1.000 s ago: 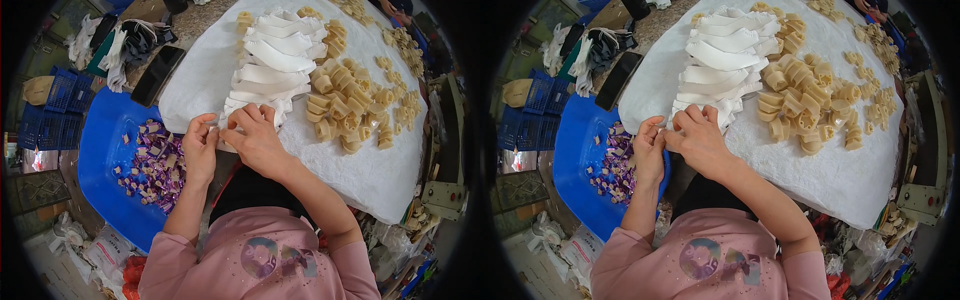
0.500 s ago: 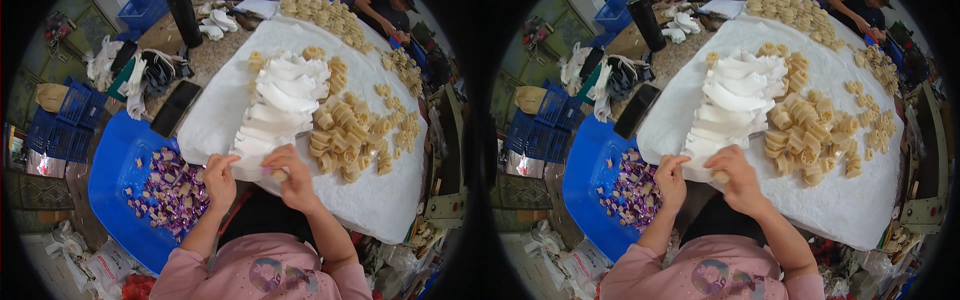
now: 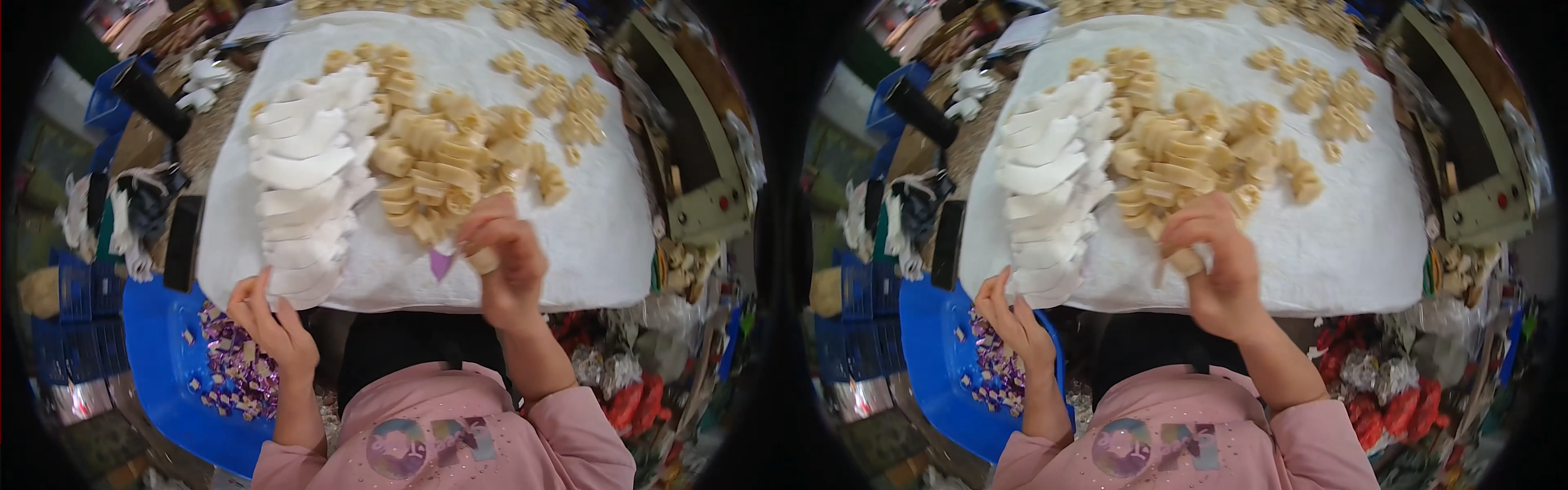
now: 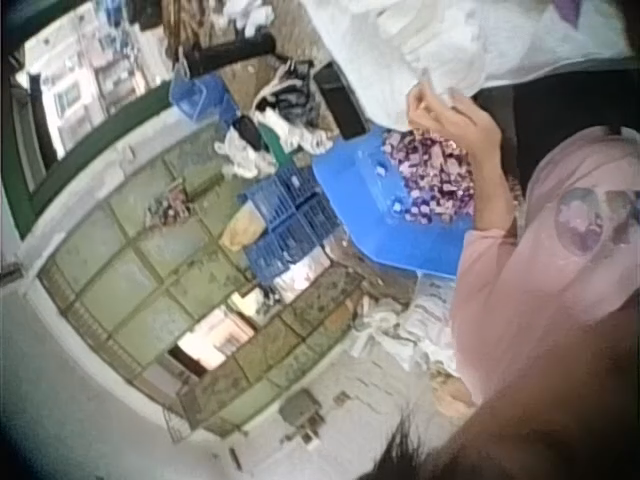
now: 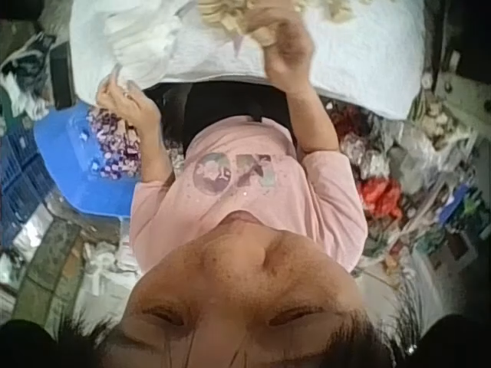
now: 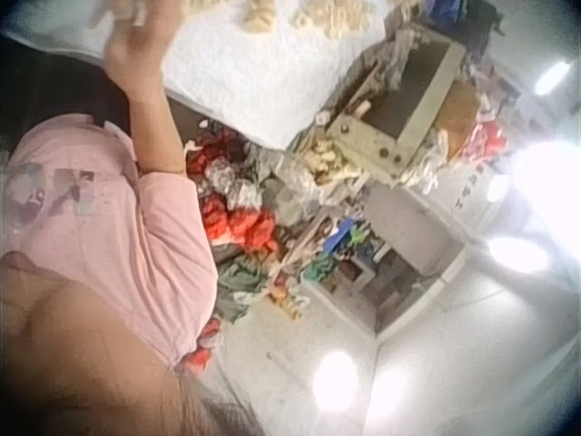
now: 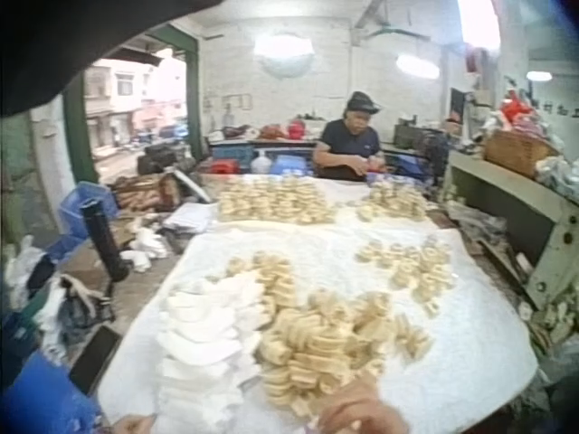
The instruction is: Assembling small decorative purple pieces onto beige shoe sole or heel components.
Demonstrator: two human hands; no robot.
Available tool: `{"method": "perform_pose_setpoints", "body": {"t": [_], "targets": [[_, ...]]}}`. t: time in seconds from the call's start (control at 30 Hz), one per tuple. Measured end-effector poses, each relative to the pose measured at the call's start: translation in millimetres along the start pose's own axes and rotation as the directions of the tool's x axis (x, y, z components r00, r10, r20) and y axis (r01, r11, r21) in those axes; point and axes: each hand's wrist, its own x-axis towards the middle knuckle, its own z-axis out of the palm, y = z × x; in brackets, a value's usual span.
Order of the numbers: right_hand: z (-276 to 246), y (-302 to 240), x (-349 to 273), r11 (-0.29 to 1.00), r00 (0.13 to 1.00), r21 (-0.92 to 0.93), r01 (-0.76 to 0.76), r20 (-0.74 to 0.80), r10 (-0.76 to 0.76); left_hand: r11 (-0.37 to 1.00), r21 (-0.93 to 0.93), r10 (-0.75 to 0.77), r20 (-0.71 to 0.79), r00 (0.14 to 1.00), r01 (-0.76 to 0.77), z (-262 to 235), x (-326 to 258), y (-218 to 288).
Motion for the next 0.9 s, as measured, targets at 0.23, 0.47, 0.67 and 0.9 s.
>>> {"method": "perform_pose_setpoints", "body": {"t": [0.23, 0.47, 0.67, 0.9], "targets": [[-3, -17, -20, 0.996, 0.959, -0.042, 0.073, 0.279, -0.059, 0.762, -0.633, 0.494, 0.428, 0.757, -0.139, 46, -13, 75], [-59, 23, -35, 0.895, 0.987, -0.424, -0.140, 0.007, 0.158, 0.728, -0.524, 0.038, 0.674, 0.737, 0.441, 53, -23, 69], [-41, 47, -58, 0.715, 0.930, -0.597, -0.363, -0.188, 0.315, 0.572, -0.526, 0.007, 0.770, 0.638, 0.629, 66, -24, 80], [-59, 12, -38, 0.561, 0.951, -0.810, -0.168, 0.016, 0.308, 0.537, -0.580, 0.063, 0.751, 0.657, 0.612, 69, -26, 73]]}}
